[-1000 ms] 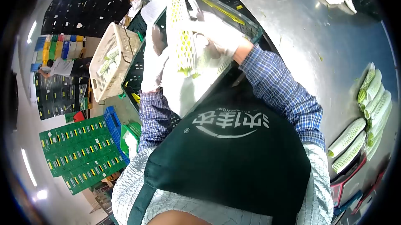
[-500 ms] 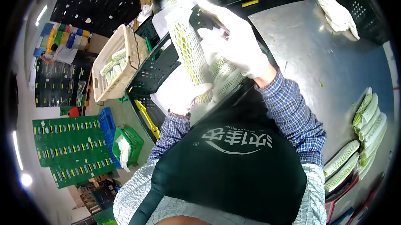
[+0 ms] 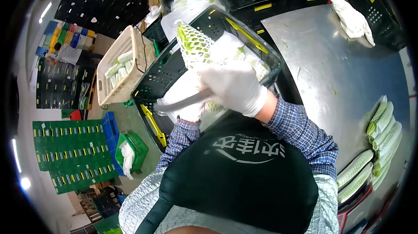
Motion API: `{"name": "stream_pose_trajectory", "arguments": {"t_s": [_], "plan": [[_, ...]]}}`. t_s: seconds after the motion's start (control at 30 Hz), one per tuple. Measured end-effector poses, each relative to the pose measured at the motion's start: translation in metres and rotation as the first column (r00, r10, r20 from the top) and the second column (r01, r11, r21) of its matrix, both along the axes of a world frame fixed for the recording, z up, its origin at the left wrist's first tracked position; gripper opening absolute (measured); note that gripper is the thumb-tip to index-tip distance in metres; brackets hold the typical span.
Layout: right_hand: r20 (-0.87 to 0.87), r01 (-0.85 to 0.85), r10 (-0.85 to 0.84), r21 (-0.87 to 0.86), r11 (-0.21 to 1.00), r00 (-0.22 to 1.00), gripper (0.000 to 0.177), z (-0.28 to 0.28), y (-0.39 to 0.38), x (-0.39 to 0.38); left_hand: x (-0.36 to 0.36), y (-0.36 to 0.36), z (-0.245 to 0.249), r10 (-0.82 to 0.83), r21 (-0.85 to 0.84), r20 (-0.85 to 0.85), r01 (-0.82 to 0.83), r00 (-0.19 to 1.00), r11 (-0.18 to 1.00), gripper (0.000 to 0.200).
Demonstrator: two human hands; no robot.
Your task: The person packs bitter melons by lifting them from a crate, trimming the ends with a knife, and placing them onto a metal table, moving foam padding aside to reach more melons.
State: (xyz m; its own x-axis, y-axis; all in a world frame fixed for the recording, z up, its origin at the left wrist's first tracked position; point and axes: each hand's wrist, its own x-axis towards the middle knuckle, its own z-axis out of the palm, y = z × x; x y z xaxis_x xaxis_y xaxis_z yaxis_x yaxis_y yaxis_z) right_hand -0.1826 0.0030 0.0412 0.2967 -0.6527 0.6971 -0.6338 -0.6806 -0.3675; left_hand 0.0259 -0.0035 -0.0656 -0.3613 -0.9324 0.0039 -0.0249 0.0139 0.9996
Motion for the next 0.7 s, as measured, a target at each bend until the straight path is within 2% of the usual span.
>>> {"name": "stream_pose_trajectory", "arguments": {"t_s": [0.07, 0.1, 0.13, 0.2, 0.23, 0.3, 0.33, 0.37, 0.47, 0.5, 0.63, 0.67, 0.7], "plan": [[0.037, 0.057, -0.063, 0.152, 0.987, 0.997, 0.027, -0.004, 0.002, -0.002, 0.003, -0.001, -0.003, 0.032, 0.007, -0.012, -0.032, 0.999, 0.999, 0.072], [0.025, 0.011, -0.017, 0.232, 0.973, 1.000, 0.027, -0.006, 0.004, -0.006, -0.001, 0.003, 0.006, 0.086, 0.026, -0.030, -0.085, 0.996, 0.996, 0.071], [0.016, -0.029, 0.026, 0.312, 0.950, 1.000, 0.027, -0.007, 0.006, -0.009, -0.005, 0.006, 0.011, 0.127, -0.054, 0.012, -0.127, 0.992, 0.990, 0.069], [0.028, -0.059, 0.054, 0.263, 0.963, 0.998, 0.022, -0.005, 0.006, -0.008, -0.010, 0.009, 0.014, 0.210, -0.215, 0.083, -0.189, 0.974, 0.958, 0.066], [0.051, -0.015, 0.001, 0.263, 0.965, 0.999, 0.013, 0.005, 0.008, -0.004, -0.007, 0.008, 0.010, 0.223, -0.374, 0.299, -0.101, 0.928, 0.922, 0.061], [0.046, -0.058, 0.049, 0.196, 0.979, 0.998, 0.011, 0.012, 0.005, 0.003, -0.010, 0.007, 0.011, 0.291, -0.550, 0.489, 0.032, 0.822, 0.835, 0.057], [0.041, -0.074, 0.068, 0.164, 0.984, 0.997, 0.010, 0.013, 0.004, 0.004, -0.014, 0.007, 0.009, 0.302, -0.583, 0.509, 0.064, 0.806, 0.810, 0.056], [-0.019, -0.048, 0.051, 0.121, 0.991, 0.999, 0.010, 0.012, 0.004, 0.005, -0.017, 0.009, 0.011, 0.285, -0.576, 0.501, 0.068, 0.817, 0.814, 0.056], [-0.024, -0.115, 0.115, 0.028, 0.993, 0.993, 0.008, -0.013, 0.001, 0.012, -0.021, 0.011, 0.013, 0.222, -0.503, 0.411, 0.017, 0.885, 0.864, 0.054], [0.011, -0.155, 0.154, 0.057, 0.986, 0.988, 0.015, -0.017, 0.005, 0.012, -0.021, 0.011, 0.012, 0.203, -0.457, 0.351, -0.022, 0.914, 0.889, 0.054], [-0.257, -0.127, 0.254, 0.425, 0.896, 0.933, 0.017, -0.016, 0.009, 0.006, -0.011, 0.004, 0.008, 0.146, -0.119, 0.019, -0.143, 0.989, 0.982, 0.052], [-0.216, -0.094, 0.200, 0.420, 0.903, 0.956, 0.014, -0.010, 0.009, 0.003, -0.008, 0.003, 0.009, 0.128, -0.033, -0.057, -0.130, 0.990, 0.991, 0.051], [-0.052, -0.104, 0.148, 0.484, 0.869, 0.988, 0.014, -0.001, 0.010, -0.003, -0.003, 0.003, 0.012, 0.102, 0.025, -0.118, -0.100, 0.988, 0.995, 0.051]]}}
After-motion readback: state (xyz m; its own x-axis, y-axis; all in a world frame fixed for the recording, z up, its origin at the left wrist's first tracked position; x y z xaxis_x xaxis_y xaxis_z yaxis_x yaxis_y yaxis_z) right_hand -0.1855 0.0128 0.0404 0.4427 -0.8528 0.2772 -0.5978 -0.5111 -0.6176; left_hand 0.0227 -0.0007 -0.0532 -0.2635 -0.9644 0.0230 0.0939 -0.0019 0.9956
